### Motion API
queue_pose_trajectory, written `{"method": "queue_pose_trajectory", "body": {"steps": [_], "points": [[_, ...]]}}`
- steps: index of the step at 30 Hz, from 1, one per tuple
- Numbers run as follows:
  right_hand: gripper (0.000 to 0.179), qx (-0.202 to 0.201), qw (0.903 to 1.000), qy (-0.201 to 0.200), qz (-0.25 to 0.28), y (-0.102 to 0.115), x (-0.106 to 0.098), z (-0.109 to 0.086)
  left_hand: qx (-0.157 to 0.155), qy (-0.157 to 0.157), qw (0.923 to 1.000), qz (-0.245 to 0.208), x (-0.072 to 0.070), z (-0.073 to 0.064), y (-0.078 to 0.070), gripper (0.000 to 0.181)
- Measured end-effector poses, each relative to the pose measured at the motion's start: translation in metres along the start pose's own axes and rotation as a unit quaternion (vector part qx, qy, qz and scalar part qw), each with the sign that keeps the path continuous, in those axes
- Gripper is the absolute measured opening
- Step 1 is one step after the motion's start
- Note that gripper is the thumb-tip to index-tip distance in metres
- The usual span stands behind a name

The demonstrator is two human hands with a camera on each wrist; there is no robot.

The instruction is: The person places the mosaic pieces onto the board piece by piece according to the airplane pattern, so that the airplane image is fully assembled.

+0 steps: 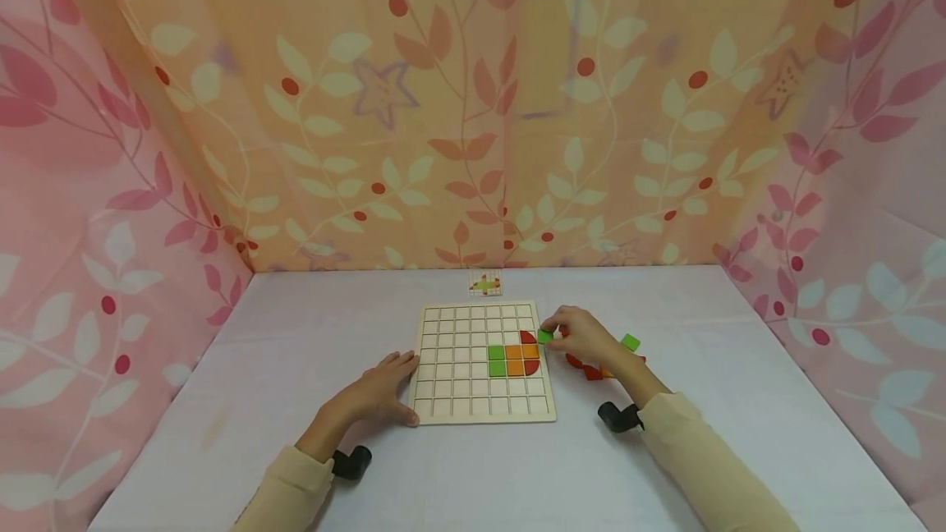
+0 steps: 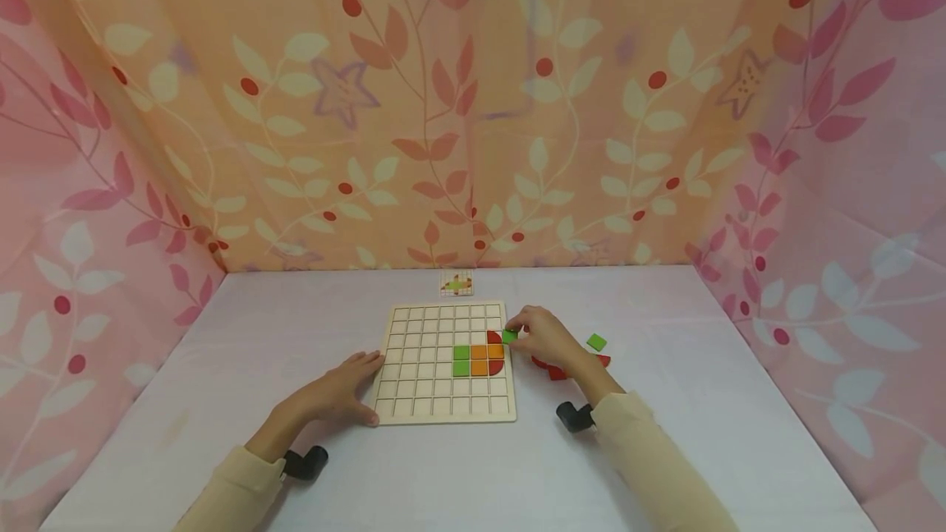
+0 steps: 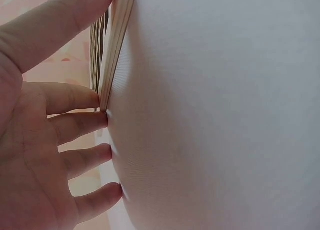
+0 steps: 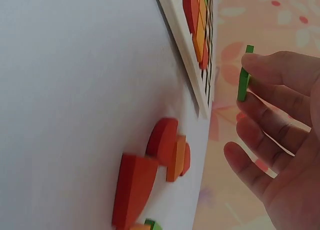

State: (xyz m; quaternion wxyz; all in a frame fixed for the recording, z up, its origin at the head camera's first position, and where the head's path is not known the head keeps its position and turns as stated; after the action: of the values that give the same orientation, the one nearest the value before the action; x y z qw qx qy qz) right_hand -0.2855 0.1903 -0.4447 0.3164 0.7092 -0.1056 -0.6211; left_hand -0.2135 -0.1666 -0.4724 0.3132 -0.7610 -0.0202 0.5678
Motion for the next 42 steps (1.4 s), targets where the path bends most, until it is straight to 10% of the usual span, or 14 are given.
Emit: {"method": "queue_pose_trajectory", "body": {"steps": [42], "points": [[0.022,-0.084,0.9920,0.050,-0.080,0.067,0.059,0.036,0.001,0.005,1.0000,0.005,-0.001,0.001,0.000,0.101]]}}
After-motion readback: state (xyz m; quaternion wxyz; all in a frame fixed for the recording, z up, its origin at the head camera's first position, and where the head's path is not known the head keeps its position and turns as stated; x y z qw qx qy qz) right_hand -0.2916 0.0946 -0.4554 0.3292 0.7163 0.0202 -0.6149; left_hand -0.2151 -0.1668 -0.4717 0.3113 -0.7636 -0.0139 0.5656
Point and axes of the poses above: each hand's wrist, its own z-axis towards the middle knuckle, its own x-axis out of the palm, y = z × x, the point moved 1 cm from there along z, towards the middle knuckle, and after that the axes turned 8 degrees about x, right-handed, at the moved point
